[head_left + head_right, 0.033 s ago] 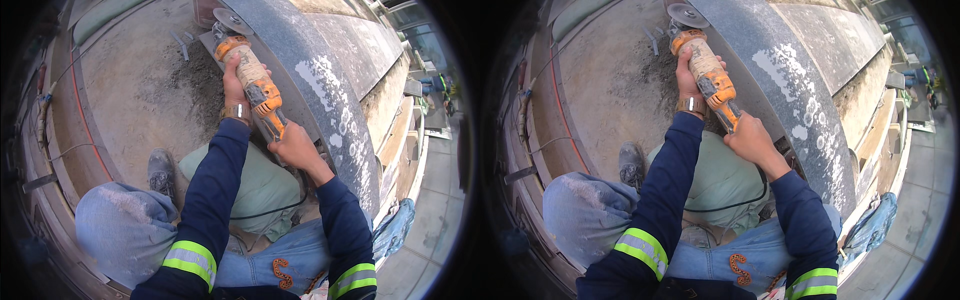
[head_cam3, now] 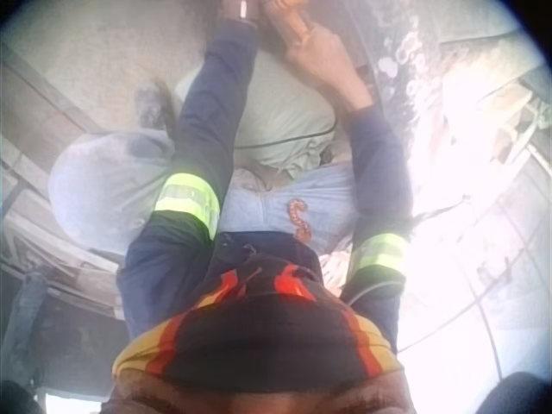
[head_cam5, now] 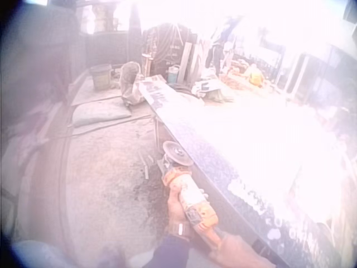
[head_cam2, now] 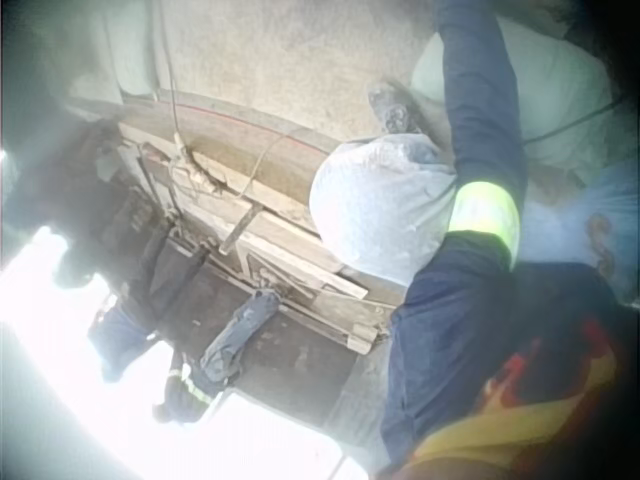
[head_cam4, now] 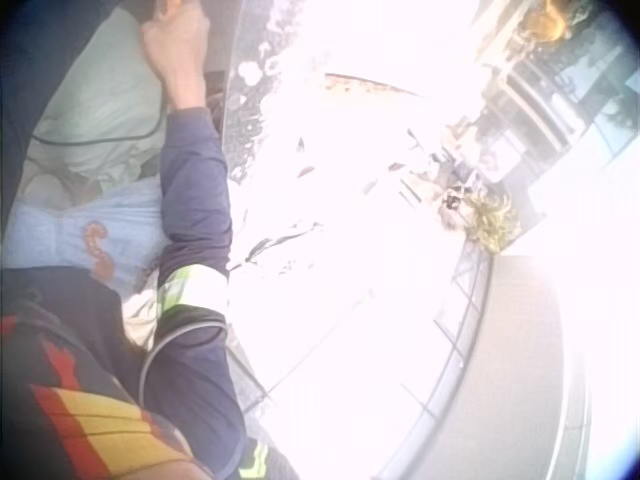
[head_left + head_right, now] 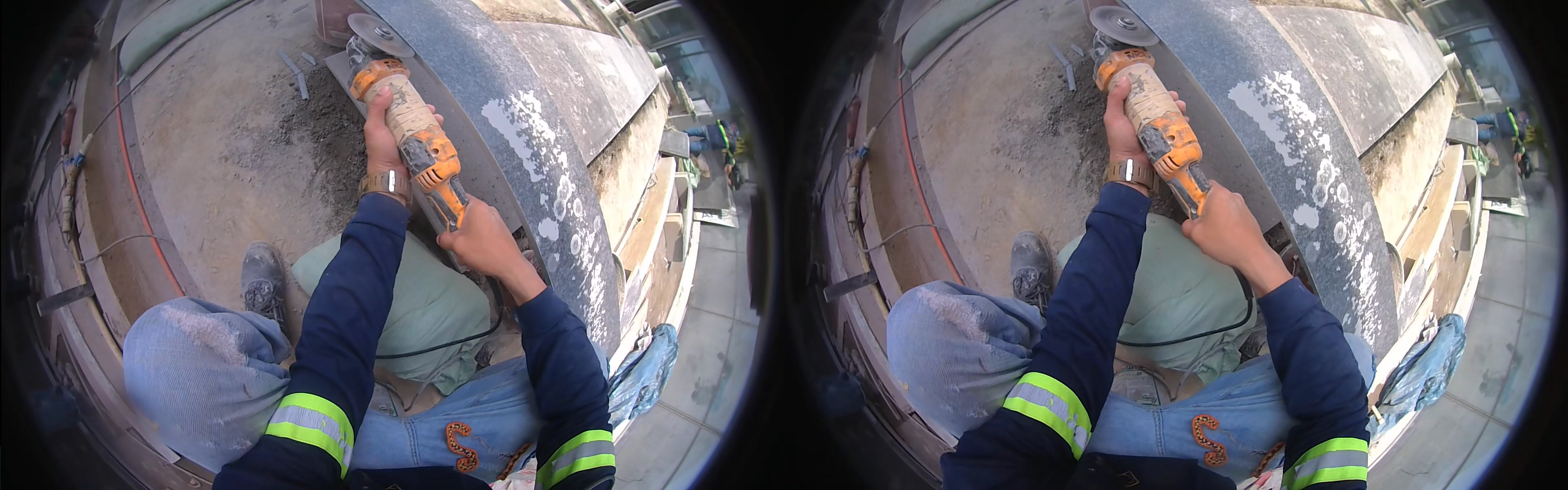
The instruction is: The person kneels on the ground and uses an angle grinder to smooth the edge of a large stone slab. They hold the tool with both hands and move it along the slab's edge, generating dust.
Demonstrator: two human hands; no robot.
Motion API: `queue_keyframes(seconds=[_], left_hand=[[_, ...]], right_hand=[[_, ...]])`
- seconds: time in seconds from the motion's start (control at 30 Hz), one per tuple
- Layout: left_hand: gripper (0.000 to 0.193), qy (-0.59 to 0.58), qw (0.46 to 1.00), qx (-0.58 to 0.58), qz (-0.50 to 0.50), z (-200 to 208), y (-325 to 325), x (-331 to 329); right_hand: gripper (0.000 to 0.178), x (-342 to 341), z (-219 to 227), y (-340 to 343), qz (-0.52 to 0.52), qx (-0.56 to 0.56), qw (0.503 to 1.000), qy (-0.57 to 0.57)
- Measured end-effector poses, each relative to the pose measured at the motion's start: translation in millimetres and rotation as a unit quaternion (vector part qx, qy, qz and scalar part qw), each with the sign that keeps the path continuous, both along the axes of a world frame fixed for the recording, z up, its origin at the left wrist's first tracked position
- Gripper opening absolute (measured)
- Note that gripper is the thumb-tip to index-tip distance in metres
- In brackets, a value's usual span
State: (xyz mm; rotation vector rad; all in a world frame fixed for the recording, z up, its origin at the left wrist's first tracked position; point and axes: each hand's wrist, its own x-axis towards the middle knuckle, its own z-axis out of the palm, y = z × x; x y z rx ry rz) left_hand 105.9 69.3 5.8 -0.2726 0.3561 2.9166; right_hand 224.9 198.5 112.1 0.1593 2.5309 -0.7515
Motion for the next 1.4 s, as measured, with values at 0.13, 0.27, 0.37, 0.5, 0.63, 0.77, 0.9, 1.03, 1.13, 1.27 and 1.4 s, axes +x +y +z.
queue_keyframes(seconds=[0.13, 0.27, 0.37, 0.5, 0.63, 0.77, 0.9, 1.03, 1.13, 1.27, 1.4], left_hand=[[0.065, 0.007, 1.0, 0.005, 0.002, 1, 1, -2], [0.066, 0.001, 1.0, 0.008, -0.001, 2, 2, 0], [0.064, 0.011, 1.0, -0.001, -0.008, 1, 1, 1], [0.063, 0.024, 1.0, -0.003, -0.013, -1, 0, 1], [0.065, 0.012, 1.0, -0.014, -0.006, 0, 2, 5], [0.068, 0.004, 1.0, -0.022, -0.004, 0, 4, 8], [0.07, -0.006, 1.0, -0.02, -0.006, 0, 5, 10], [0.068, -0.01, 1.0, -0.014, -0.01, 2, 6, 14], [0.066, -0.008, 1.0, -0.021, -0.006, 3, 6, 14], [0.065, -0.014, 1.0, -0.007, -0.014, 1, 2, 10], [0.066, -0.016, 1.0, 0.011, -0.019, 2, 2, 7]], right_hand=[[0.04, -2, 0, 2, 0.004, 0.006, 1.0, 0.002], [0.041, 0, 0, 2, 0.003, 0.005, 1.0, 0.001], [0.041, 0, 4, 1, -0.002, 0.009, 1.0, -0.011], [0.041, 1, 4, 1, -0.006, 0.009, 1.0, -0.023], [0.042, 3, 4, 3, 0.002, 0.006, 1.0, -0.013], [0.043, 5, 3, 5, 0.013, 0.013, 1.0, 0.004], [0.043, 7, 1, 6, 0.01, 0.014, 1.0, 0.002], [0.042, 11, -4, 11, 0.009, 0.014, 1.0, 0.007], [0.042, 12, -3, 11, 0.01, 0.011, 1.0, 0.01], [0.04, 8, 3, 5, 0.009, 0.007, 1.0, 0.005], [0.037, 3, 8, 1, -0.009, 0.006, 0.999, -0.039]])
